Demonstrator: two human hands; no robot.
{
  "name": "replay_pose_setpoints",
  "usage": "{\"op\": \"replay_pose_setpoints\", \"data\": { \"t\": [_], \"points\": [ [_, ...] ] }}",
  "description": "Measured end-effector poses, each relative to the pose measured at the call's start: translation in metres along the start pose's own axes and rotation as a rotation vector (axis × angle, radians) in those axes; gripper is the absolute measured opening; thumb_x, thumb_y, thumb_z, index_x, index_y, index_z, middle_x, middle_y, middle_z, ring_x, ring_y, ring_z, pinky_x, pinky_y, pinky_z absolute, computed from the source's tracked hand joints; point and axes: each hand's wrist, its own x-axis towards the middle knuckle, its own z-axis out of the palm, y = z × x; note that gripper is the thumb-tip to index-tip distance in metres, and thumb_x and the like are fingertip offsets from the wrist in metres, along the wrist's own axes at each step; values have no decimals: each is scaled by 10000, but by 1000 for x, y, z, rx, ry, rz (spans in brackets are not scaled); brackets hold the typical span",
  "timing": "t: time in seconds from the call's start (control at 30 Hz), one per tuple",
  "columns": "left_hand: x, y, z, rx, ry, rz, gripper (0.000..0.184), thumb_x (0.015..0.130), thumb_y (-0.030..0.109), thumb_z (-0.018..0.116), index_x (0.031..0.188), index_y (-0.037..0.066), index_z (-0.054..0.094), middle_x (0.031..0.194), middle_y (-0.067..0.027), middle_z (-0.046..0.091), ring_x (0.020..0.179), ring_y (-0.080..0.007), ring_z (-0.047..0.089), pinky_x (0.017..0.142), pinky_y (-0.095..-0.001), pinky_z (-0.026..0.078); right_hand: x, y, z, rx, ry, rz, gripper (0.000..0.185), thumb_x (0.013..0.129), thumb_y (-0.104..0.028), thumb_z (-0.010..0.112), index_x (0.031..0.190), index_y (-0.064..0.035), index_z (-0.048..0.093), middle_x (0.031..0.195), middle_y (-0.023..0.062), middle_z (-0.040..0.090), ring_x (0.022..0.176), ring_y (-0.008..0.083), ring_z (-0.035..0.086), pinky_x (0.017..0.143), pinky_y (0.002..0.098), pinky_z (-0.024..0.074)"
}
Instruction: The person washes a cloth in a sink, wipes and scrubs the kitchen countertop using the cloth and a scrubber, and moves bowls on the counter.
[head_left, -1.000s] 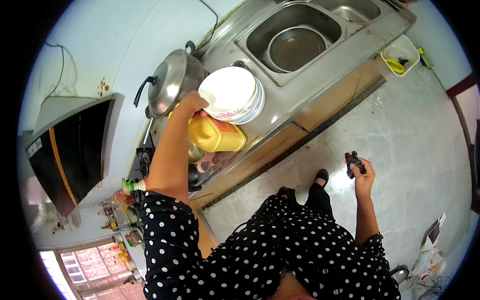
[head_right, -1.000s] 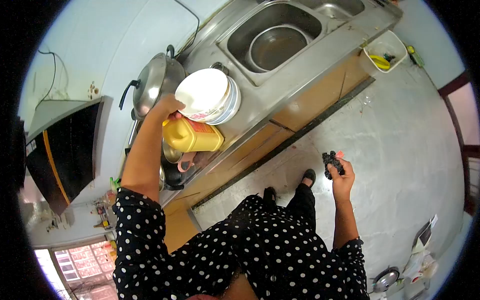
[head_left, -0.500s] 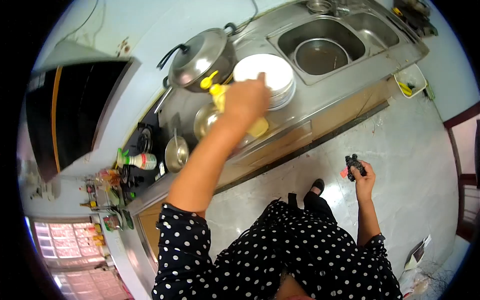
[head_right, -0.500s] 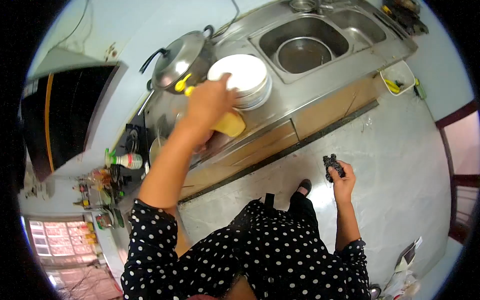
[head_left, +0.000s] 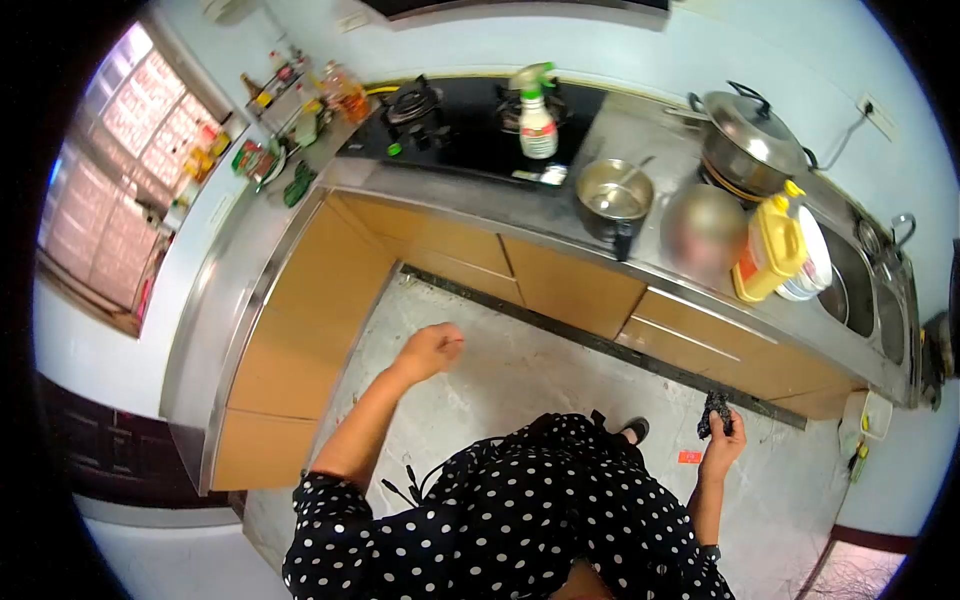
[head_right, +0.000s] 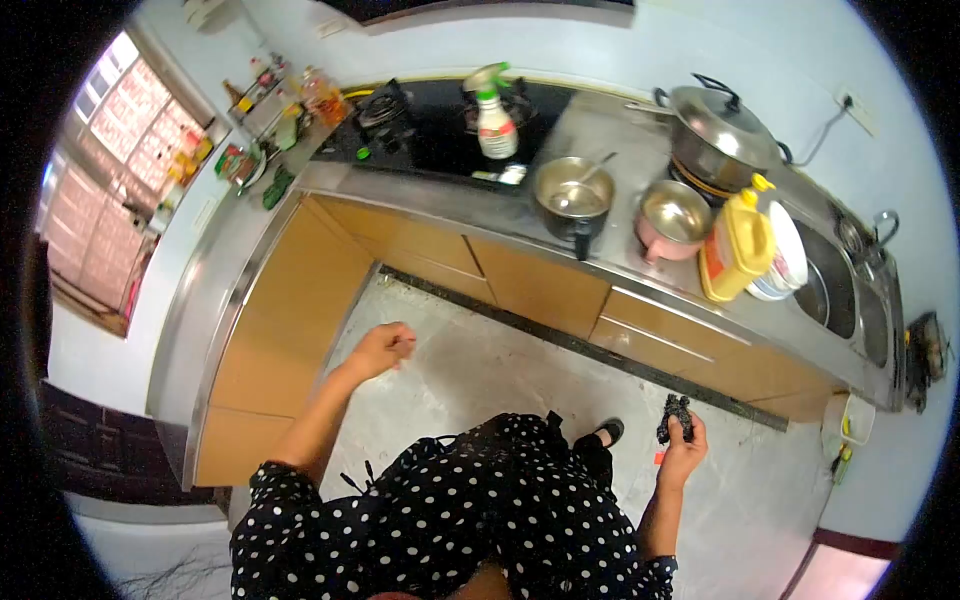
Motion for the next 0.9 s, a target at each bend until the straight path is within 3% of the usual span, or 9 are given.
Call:
{"op": "replay_pose_setpoints", "data": {
  "t": [0.1, 0.23, 0.37, 0.5, 0.57, 0.63, 0.8, 0.9],
  "points": [
    [-43, -46, -41, -239, 180, -64, 118, 876, 83, 550, 956, 35, 622, 762, -36, 604, 679, -113, 583, 529, -278, 482, -15, -15, 50, 27, -73, -4, 197, 809, -10, 678, 999, 20, 636, 867, 18, 636, 751, 86, 553, 707, 235, 462],
    [-47, -82, -57, -354, 224, -61, 122, 865, 64, 561, 966, 30, 622, 778, -42, 611, 688, -135, 592, 549, -271, 494, -21, -31, 112, 13, -213, -70, 193, 817, -20, 668, 1006, 12, 644, 855, 9, 630, 731, 75, 550, 679, 230, 457],
    [-15, -92, -52, -325, 182, -29, 172, 876, 129, 590, 1000, 14, 616, 788, -71, 641, 670, -151, 611, 583, -303, 503, -2, -42, 171, 23, -312, -90, 192, 816, -20, 671, 1004, 11, 646, 858, 10, 632, 733, 81, 557, 682, 231, 460],
    [15, -100, -71, -90, 178, -47, 251, 879, 157, 627, 1082, 11, 606, 792, -77, 638, 648, -141, 612, 596, -284, 504, 33, -16, 244, 58, -415, -65, 208, 809, -22, 685, 1009, 10, 638, 896, 15, 625, 789, 92, 562, 721, 239, 460],
    [26, -110, -91, 47, 267, -88, 235, 857, 218, 623, 1021, 50, 635, 835, -151, 681, 741, -280, 657, 693, -371, 509, 47, -2, 295, 97, -436, -91, 178, 830, -43, 677, 998, -3, 633, 861, 9, 635, 743, 76, 564, 663, 230, 462],
    [31, -125, -119, 63, 268, -161, 237, 857, 219, 624, 1023, 51, 635, 835, -150, 681, 751, -287, 656, 697, -370, 507, 54, 1, 347, -3, -455, -59, 214, 815, -32, 690, 1017, 5, 633, 863, 18, 637, 756, 82, 566, 694, 236, 465],
    [40, -154, -178, 45, 339, -374, 247, 858, 224, 625, 1029, 47, 636, 839, -152, 683, 761, -283, 658, 710, -365, 505, 64, -13, 481, 90, -674, -38, 307, 759, -33, 737, 1044, 29, 639, 962, 58, 607, 883, 142, 563, 809, 282, 451],
    [46, -163, -200, -92, 325, -484, 305, 862, 243, 624, 1108, 62, 624, 819, -159, 689, 763, -235, 666, 727, -365, 504, 67, -19, 543, 82, -825, -36, 298, 768, -47, 742, 1046, 7, 650, 973, 75, 607, 913, 154, 568, 834, 279, 441]
  ]
}}
